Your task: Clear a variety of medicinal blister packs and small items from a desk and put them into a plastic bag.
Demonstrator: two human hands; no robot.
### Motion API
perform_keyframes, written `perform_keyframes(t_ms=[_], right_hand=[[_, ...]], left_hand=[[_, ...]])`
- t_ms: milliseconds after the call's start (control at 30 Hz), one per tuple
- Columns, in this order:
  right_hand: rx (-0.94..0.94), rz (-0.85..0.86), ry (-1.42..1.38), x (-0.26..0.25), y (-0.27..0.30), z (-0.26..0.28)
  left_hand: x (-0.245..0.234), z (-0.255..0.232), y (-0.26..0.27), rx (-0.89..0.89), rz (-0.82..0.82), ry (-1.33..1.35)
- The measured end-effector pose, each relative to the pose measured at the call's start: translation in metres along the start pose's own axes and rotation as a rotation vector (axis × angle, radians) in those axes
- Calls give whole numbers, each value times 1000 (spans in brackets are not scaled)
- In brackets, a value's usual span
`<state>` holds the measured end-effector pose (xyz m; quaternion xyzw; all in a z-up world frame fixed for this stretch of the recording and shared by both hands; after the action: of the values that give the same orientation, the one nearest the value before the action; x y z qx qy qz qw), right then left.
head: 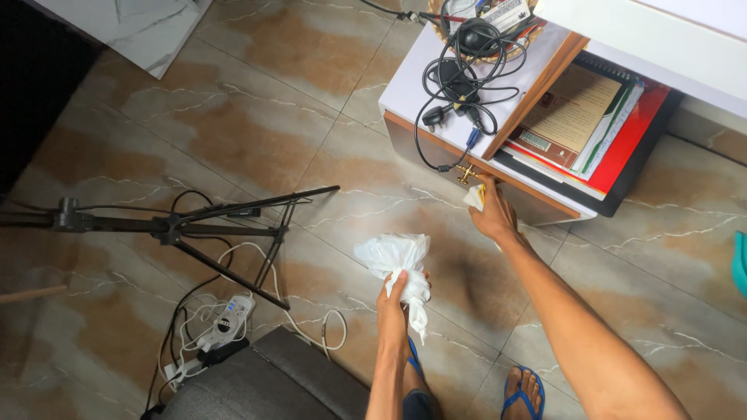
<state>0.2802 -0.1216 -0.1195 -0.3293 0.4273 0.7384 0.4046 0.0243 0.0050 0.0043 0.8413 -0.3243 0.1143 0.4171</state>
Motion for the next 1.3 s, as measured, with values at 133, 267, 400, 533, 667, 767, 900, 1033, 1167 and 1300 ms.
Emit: perform_keyframes(t_ms=[133,267,400,533,667,767,900,1033,1167,1300], right_hand=[[-45,-96,-79,13,22,-2],[-95,46,-231,-3,72,32],[53,138,-403,-37,127,63],[-54,141,-640,-100,187,107],[-80,171,-789,-172,245,157],[-87,174,-772,-218,278,188],[-208,104,-710,-285,309,223],[-240,36,-762,-344,333,238],[-224,101,-825,-403,355,255],[-124,47,-774,-454,375,270]], left_hand=[[-2,9,1,13,6,-17],[2,4,8,53,-20,-64],[-5,-2,25,65,-94,-50],[19,-51,65,110,-78,20],[45,-104,109,47,-167,10],[63,-133,129,26,-182,-105],[96,-167,152,19,-69,-63],[149,-205,196,45,17,-162],[203,-257,246,85,190,-125],[224,-268,265,-85,228,-168]])
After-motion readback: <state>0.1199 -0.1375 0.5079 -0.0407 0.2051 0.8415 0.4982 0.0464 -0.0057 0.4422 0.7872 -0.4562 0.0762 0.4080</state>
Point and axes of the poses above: each hand's wrist, its own y-axis away from the middle knuckle, its own x-axis out of the palm, z = x × y, the point moved 2 cm from there along -y, towards the middle knuckle, and after that the axes turned 8 degrees about y, right-handed, at the moved point
